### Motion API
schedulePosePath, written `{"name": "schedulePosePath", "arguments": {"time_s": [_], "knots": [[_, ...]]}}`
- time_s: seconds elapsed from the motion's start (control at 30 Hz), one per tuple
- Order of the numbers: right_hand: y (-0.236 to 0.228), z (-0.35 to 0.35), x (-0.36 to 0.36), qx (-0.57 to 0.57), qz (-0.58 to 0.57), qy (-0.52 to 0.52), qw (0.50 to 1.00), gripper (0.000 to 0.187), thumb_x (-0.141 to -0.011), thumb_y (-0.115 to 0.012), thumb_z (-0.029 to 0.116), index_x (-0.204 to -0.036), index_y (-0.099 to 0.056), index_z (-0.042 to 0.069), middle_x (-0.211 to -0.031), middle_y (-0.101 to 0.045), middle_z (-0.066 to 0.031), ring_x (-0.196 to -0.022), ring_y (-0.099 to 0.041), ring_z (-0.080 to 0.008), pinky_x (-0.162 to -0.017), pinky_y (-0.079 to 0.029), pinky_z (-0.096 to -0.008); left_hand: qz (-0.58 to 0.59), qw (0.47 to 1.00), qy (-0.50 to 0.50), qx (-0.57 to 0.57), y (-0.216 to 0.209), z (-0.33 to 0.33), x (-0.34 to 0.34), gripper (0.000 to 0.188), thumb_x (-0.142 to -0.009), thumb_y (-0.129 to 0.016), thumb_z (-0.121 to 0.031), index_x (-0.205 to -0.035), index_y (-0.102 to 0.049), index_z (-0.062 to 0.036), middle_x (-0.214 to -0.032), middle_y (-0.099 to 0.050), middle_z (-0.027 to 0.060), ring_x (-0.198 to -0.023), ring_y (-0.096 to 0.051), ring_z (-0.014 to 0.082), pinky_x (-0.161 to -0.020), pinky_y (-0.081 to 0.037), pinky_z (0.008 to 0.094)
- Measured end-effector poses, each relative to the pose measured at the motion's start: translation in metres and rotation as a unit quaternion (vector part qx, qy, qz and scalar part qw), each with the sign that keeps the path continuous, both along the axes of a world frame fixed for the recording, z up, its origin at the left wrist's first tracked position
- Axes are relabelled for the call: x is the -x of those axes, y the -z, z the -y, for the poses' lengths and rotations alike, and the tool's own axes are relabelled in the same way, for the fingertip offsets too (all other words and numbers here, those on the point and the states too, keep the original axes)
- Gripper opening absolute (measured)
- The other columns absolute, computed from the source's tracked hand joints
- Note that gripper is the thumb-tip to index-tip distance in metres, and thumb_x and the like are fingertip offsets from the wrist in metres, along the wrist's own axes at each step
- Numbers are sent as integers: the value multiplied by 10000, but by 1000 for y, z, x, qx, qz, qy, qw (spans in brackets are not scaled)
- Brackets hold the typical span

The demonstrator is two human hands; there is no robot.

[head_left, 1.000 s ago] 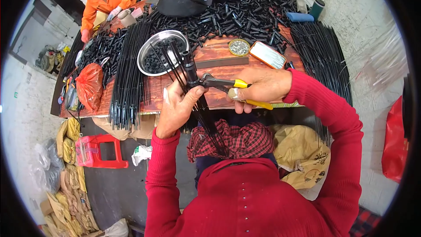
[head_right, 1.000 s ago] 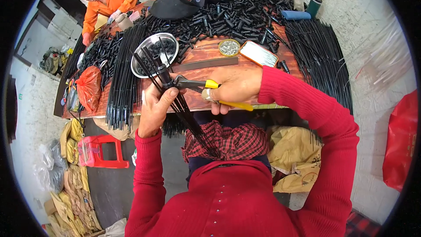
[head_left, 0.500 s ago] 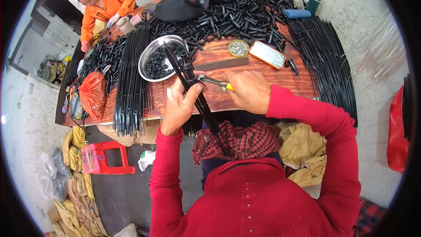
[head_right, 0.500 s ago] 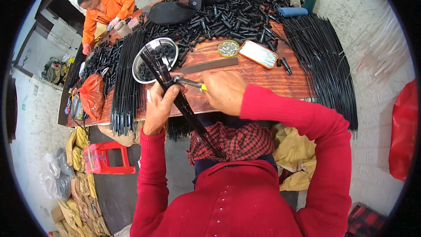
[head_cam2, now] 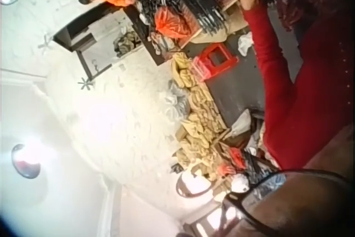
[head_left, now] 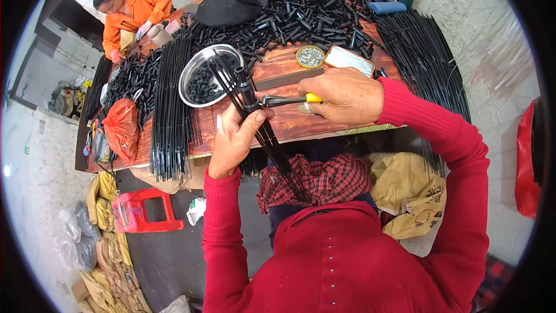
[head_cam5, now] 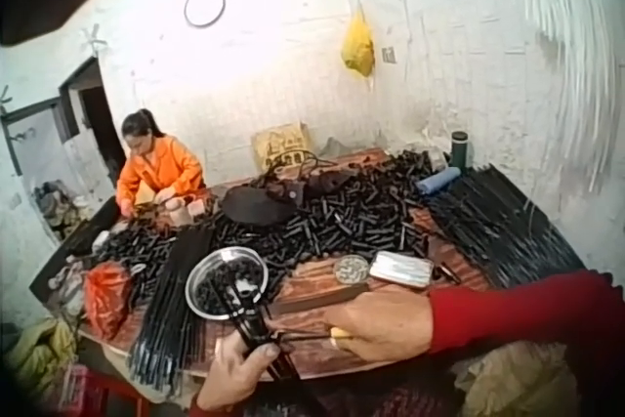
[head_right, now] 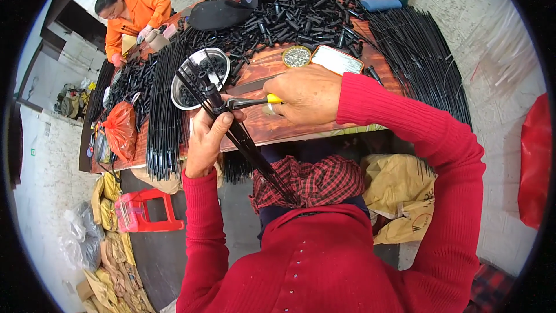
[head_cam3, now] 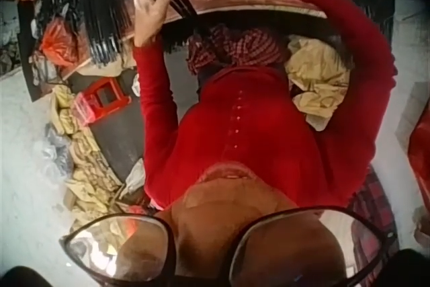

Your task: Bundling multiple black cables together using small wires and trimming the ends with pliers.

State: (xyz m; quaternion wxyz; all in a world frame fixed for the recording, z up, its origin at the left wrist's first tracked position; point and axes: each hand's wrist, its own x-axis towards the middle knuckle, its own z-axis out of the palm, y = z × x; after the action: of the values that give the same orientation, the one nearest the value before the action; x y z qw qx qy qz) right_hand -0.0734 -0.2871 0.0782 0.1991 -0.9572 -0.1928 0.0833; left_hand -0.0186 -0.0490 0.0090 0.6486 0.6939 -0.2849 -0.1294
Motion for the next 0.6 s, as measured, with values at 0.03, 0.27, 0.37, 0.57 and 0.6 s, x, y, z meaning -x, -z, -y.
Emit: {"name": "schedulePosePath", "arguments": {"time_s": [0.03, 0.27, 0.37, 0.57, 0.6], "knots": [[-2, -1, 1, 10, -2, 2, 1000, 191, -843, -600, 185, -932, -584, 17, -830, -626, -208, -830, -621, -396, -700, -474, -493, 6, 1000, -5, -9, -2, 1, 2, 269, -936, -598, -191, -1073, -573, 39, -893, -690, 104, -835, -638, 144, -742, -506, 278], [4, -3, 4, 16, 0, -4, 1000, 203, -840, -607, 189, -903, -585, -3, -749, -619, -205, -755, -618, -411, -668, -485, -483, 46, 998, 16, -27, -1, 7, 5, 248, -946, -581, -175, -1061, -572, 45, -886, -688, 104, -833, -636, 140, -735, -507, 275], [13, -3, 3, 2, 21, -8, 1000, 246, -876, -604, 234, -892, -578, -9, -695, -614, -159, -674, -633, -330, -611, -496, -423, 36, 998, 6, -49, -1, 6, 8, 375, -927, -621, -264, -1144, -544, 33, -927, -667, 96, -854, -637, 153, -767, -511, 288], [41, 2, -1, -390, -333, 63, 856, 343, -926, -589, 352, -840, -563, 21, -686, -566, -14, -602, -550, -81, -503, -431, -240, -68, 996, -40, 51, 13, 6, 9, 363, -907, -654, -209, -1175, -571, 21, -931, -662, 79, -865, -637, 141, -802, -508, 280], [46, 2, -1, -387, -333, 61, 857, 343, -926, -589, 352, -840, -563, 21, -686, -566, -14, -602, -550, -81, -503, -431, -240, -67, 995, -43, 53, 16, 2, 7, 363, -907, -654, -209, -1175, -571, 21, -931, -662, 79, -865, -637, 141, -802, -508, 280]]}}
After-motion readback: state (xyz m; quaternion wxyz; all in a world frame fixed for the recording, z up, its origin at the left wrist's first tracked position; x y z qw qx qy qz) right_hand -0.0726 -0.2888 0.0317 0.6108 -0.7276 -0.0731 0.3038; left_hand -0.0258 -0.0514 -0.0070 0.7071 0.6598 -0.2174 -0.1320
